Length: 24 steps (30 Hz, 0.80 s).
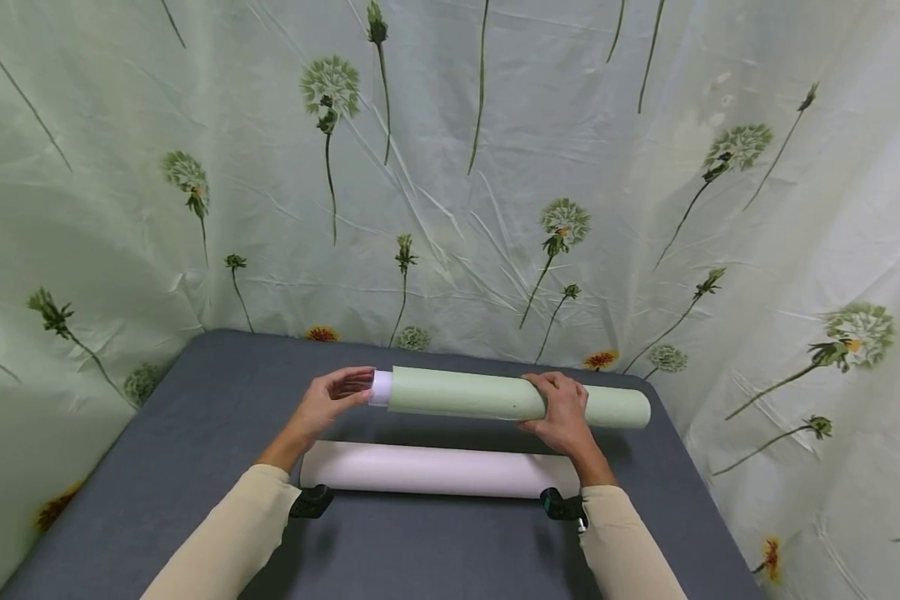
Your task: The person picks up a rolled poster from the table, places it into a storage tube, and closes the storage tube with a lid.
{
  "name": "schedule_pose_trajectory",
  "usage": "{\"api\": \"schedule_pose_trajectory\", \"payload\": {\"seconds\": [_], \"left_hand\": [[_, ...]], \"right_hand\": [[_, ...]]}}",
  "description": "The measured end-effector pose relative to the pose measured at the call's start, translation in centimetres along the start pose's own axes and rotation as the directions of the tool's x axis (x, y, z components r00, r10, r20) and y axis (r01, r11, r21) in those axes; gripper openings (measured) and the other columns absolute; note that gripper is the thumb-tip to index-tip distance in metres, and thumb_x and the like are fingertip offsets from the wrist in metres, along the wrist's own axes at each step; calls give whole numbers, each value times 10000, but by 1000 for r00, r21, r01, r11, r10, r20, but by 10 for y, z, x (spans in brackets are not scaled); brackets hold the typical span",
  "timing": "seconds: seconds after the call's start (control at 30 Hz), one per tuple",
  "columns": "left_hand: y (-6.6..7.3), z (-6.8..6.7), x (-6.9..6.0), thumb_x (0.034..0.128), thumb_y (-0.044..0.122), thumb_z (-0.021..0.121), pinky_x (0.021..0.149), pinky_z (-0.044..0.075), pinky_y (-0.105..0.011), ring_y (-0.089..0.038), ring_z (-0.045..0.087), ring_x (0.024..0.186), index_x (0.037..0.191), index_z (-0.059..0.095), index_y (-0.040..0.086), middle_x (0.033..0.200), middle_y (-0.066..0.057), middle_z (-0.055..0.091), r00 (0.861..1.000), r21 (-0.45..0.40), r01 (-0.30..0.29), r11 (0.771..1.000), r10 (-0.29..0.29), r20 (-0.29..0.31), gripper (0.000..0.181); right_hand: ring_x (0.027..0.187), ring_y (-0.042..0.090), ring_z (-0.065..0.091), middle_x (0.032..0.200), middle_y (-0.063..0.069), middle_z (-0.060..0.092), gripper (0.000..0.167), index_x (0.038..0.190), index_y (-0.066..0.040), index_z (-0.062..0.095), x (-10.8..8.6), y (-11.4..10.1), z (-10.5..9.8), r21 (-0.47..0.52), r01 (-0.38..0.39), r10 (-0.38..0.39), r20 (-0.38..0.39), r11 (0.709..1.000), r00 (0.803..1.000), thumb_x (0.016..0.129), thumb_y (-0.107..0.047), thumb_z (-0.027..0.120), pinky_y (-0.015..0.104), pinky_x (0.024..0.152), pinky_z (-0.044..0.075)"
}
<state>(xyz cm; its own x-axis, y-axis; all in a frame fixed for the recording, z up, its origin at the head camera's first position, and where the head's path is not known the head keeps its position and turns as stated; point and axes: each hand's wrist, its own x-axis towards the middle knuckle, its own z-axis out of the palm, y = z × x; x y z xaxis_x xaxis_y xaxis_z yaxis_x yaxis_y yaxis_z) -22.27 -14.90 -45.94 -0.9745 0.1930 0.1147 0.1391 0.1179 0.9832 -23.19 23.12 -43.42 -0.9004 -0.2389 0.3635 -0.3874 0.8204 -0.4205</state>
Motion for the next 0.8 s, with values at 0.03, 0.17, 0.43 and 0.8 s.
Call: {"api": "schedule_pose_trajectory", "payload": {"seconds": [0.03,0.17,0.43,0.8], "left_hand": [[0,1,0,919,187,672,862,491,-237,-243,563,1134,1357,516,-12,1324,-218,541,1000,2,-1,1000,1,0,506],[-2,4,2,914,183,676,868,482,-248,-315,543,1163,1346,533,4,1319,-204,552,1000,11,-6,1000,6,-7,489],[2,9,4,909,207,685,929,473,-402,-347,546,1164,1336,549,20,1308,-195,562,1000,44,-14,999,14,-4,485],[3,15,6,896,207,702,925,478,-460,-335,563,1133,1316,567,22,1283,-184,583,1000,60,-12,998,13,-12,479]], "right_hand": [[1103,406,458,1133,172,541,723,1221,-65,639,0,0,-1,-3,1,-1,0,1000,1000,558,-69,928,593,990,192],[1109,407,455,1142,174,539,723,1228,-68,635,1,0,-2,-3,3,-3,8,1000,1000,565,-69,924,593,993,190],[1121,405,453,1155,168,535,718,1236,-79,630,3,0,-2,-3,5,-4,12,1000,1000,579,-69,920,593,1002,187],[1113,402,452,1147,166,532,723,1237,-71,632,2,-3,-2,14,9,-9,8,1000,1000,574,-57,919,592,1006,183]]}}
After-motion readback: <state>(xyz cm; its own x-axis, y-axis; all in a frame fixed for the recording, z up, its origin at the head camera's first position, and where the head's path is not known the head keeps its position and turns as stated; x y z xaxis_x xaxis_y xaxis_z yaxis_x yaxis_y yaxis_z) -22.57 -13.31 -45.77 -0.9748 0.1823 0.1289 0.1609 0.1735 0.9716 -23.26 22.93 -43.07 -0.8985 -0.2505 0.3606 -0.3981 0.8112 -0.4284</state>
